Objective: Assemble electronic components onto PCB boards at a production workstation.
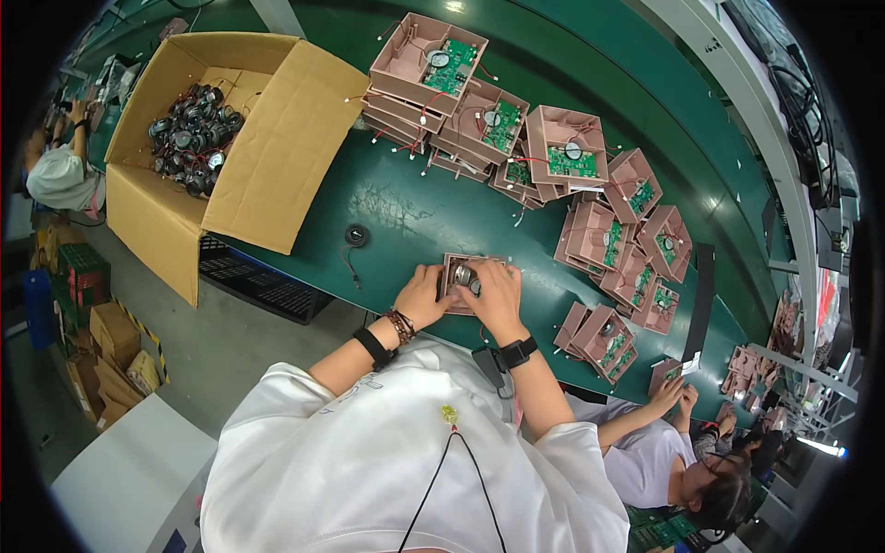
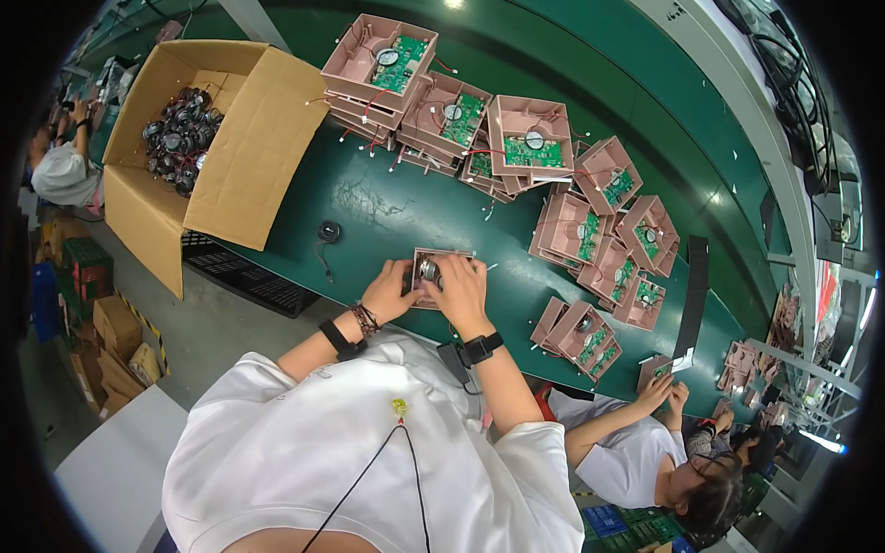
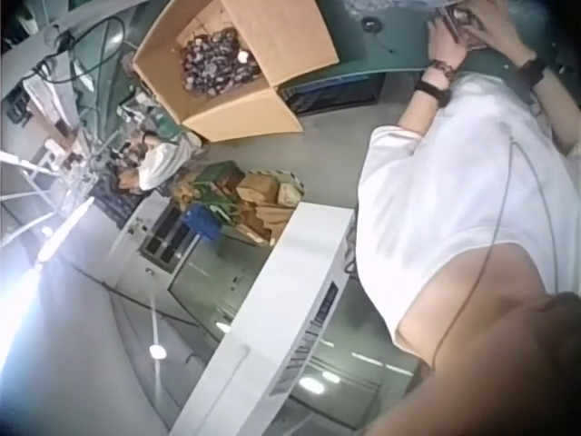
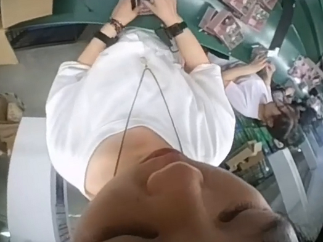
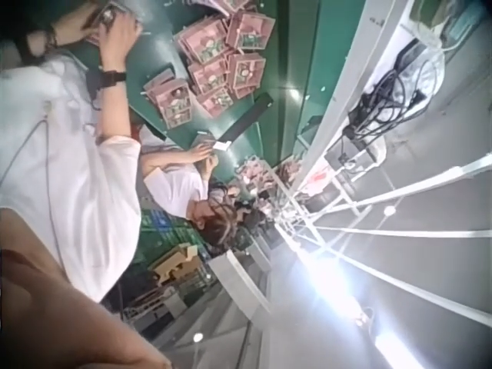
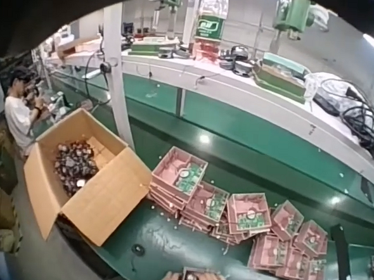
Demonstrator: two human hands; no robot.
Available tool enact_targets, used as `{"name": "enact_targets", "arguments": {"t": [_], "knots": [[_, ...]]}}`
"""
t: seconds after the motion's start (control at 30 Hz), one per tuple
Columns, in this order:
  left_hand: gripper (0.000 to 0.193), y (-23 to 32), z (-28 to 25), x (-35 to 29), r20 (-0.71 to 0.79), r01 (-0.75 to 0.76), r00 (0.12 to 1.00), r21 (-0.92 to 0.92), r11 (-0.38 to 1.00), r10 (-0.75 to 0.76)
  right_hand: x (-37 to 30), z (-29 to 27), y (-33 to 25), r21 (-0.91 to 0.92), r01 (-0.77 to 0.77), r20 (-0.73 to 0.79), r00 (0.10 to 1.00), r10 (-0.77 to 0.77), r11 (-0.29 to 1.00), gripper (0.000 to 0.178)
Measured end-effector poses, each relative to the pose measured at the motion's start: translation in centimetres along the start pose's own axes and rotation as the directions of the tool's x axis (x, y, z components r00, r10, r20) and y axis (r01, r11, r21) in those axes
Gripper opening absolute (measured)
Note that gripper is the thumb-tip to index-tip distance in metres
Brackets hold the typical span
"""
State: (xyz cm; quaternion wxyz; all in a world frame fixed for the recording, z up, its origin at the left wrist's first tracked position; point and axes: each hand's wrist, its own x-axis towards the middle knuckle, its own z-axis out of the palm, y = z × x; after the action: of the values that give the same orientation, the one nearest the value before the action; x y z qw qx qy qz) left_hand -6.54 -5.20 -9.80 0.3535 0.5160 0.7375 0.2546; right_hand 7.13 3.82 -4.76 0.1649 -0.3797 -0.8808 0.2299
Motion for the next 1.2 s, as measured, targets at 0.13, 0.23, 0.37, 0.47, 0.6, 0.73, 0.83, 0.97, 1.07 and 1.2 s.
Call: {"name": "enact_targets", "arguments": {"t": [0.13, 0.23, 0.37, 0.47, 0.6, 0.73, 0.83, 0.97, 1.07, 1.2], "knots": [[0.052, 0.0, 0.2, -0.4, 0.038, 0.009, 0.999, -0.063, 0.998, -0.006, -0.5, 0.2, -0.3, -0.079, 0.074, -0.004, 0.997, -0.075, 0.994, 0.041], [0.055, -0.2, -0.1, 0.0, 0.122, 0.123, 0.988, -0.253, 0.96, -0.095, -0.6, 0.8, -0.1, -0.098, 0.024, 0.009, 1.0, -0.023, 0.995, 0.036], [0.058, -0.2, -0.5, 0.2, 0.151, 0.103, 0.986, -0.193, 0.976, -0.074, -0.3, 1.5, 0.1, -0.117, 0.026, 0.015, 1.0, -0.024, 0.993, 0.036], [0.056, 0.4, -1.1, 0.3, 0.167, 0.141, 0.981, -0.241, 0.96, -0.102, -0.2, 1.4, 0.1, -0.131, 0.049, 0.058, 0.997, -0.041, 0.99, 0.036], [0.058, 0.1, -0.9, 0.6, 0.17, 0.148, 0.979, -0.218, 0.965, -0.112, 0.2, 1.5, 0.1, -0.18, 0.091, 0.096, 0.993, -0.074, 0.98, 0.037], [0.064, 0.0, -1.1, 0.8, 0.208, 0.174, 0.97, -0.235, 0.956, -0.126, 0.7, 0.9, -0.1, -0.202, 0.128, 0.138, 0.985, -0.101, 0.971, 0.037], [0.067, 0.4, -1.7, 0.9, 0.233, 0.196, 0.962, -0.245, 0.949, -0.139, 0.6, 1.0, 0.0, -0.207, 0.123, 0.125, 0.987, -0.098, 0.971, 0.037], [0.067, 0.7, -1.9, 0.9, 0.245, 0.208, 0.958, -0.233, 0.95, -0.15, 0.5, 1.3, 0.1, -0.207, 0.114, 0.097, 0.991, -0.096, 0.972, 0.035], [0.067, 0.5, -1.8, 1.0, 0.247, 0.203, 0.958, -0.24, 0.949, -0.142, 0.5, 1.3, 0.0, -0.223, 0.114, 0.092, 0.991, -0.096, 0.968, 0.034], [0.066, 0.2, -1.5, 1.3, 0.24, 0.198, 0.961, -0.265, 0.944, -0.135, 0.7, 1.5, 0.2, -0.282, 0.136, 0.122, 0.987, -0.105, 0.95, 0.034]]}}
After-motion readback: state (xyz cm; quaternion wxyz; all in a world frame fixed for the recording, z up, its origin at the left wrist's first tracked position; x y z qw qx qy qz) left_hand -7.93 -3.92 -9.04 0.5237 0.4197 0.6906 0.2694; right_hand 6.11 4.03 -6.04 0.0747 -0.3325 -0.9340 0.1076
